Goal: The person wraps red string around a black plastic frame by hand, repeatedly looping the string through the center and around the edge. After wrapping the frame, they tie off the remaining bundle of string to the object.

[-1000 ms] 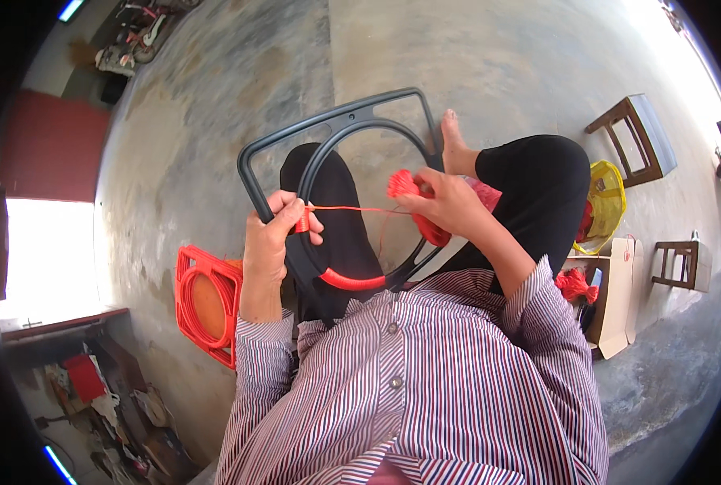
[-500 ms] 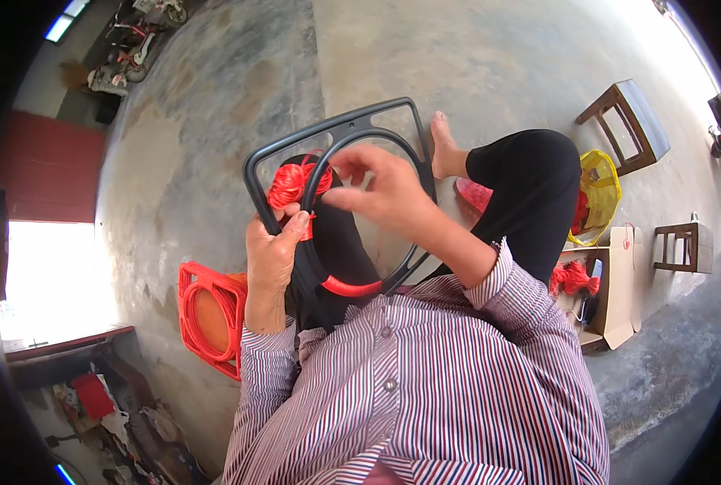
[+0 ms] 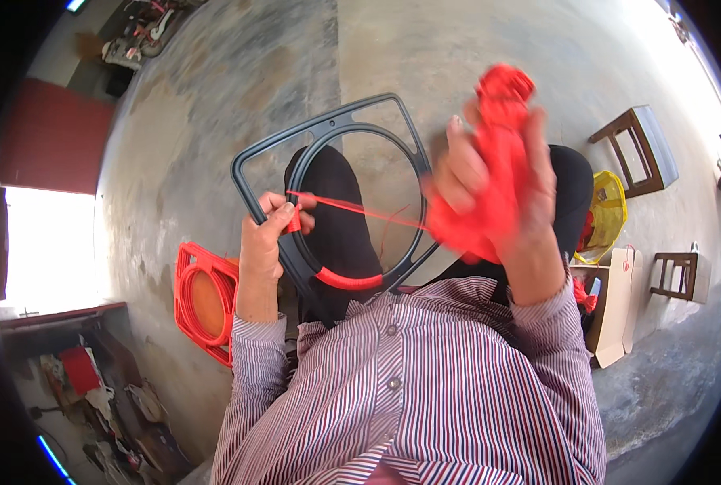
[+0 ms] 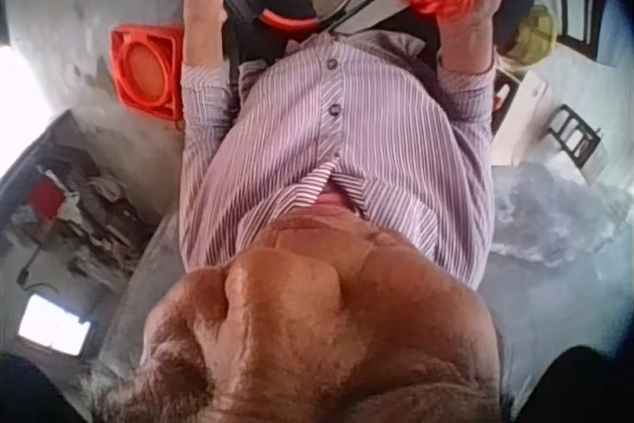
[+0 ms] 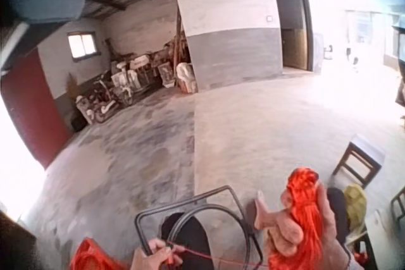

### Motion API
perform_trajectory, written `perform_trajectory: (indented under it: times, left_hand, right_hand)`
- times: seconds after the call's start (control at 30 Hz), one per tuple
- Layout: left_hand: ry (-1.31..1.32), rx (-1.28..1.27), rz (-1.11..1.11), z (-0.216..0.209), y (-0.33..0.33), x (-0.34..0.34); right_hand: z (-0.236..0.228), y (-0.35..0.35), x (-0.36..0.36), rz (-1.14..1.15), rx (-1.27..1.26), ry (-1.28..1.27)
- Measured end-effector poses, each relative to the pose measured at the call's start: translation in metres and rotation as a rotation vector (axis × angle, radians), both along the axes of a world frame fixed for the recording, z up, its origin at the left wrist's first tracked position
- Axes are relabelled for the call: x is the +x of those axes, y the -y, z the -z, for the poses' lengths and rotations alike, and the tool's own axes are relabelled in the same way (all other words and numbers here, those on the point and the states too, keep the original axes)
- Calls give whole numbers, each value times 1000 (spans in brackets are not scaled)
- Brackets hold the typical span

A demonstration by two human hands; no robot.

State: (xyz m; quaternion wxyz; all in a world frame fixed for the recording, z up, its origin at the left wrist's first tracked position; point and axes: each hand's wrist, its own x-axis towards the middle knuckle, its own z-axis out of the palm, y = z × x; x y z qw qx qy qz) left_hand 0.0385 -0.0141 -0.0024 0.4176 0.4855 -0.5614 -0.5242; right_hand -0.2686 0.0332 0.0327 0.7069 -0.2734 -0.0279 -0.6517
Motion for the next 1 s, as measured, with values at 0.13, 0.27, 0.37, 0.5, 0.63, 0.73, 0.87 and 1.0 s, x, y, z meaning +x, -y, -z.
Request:
perform_trajectory:
  times: [0.13, 0.27, 0.37, 0.5, 0.63, 0.73, 0.87, 1.0]
  left_hand:
    - [-123, 334, 15, -6, 1, -1]
    - [-138, 307, 3, 0, -1, 1]
    - [-140, 275, 38, -1, 0, -4]
    - [-28, 203, 104, -17, 6, -32]
    - [139, 12, 172, -24, 2, -47]
    - [100, 113, 167, -24, -1, -49]
    - [129, -2, 155, -18, -2, -42]
    - [-74, -2, 97, -8, -5, -40]
  right_hand:
    - [32, -69, -10, 11, 258, -453]
    - [41, -57, 0, 8, 339, -932]
    - [63, -18, -16, 98, 513, -1186]
    - [89, 14, -14, 418, 432, -1570]
    - [69, 36, 36, 349, 179, -1774]
    - [69, 42, 63, -71, 315, -910]
    - [68, 35, 52, -16, 399, -533]
    - [60, 30, 55, 40, 408, -793]
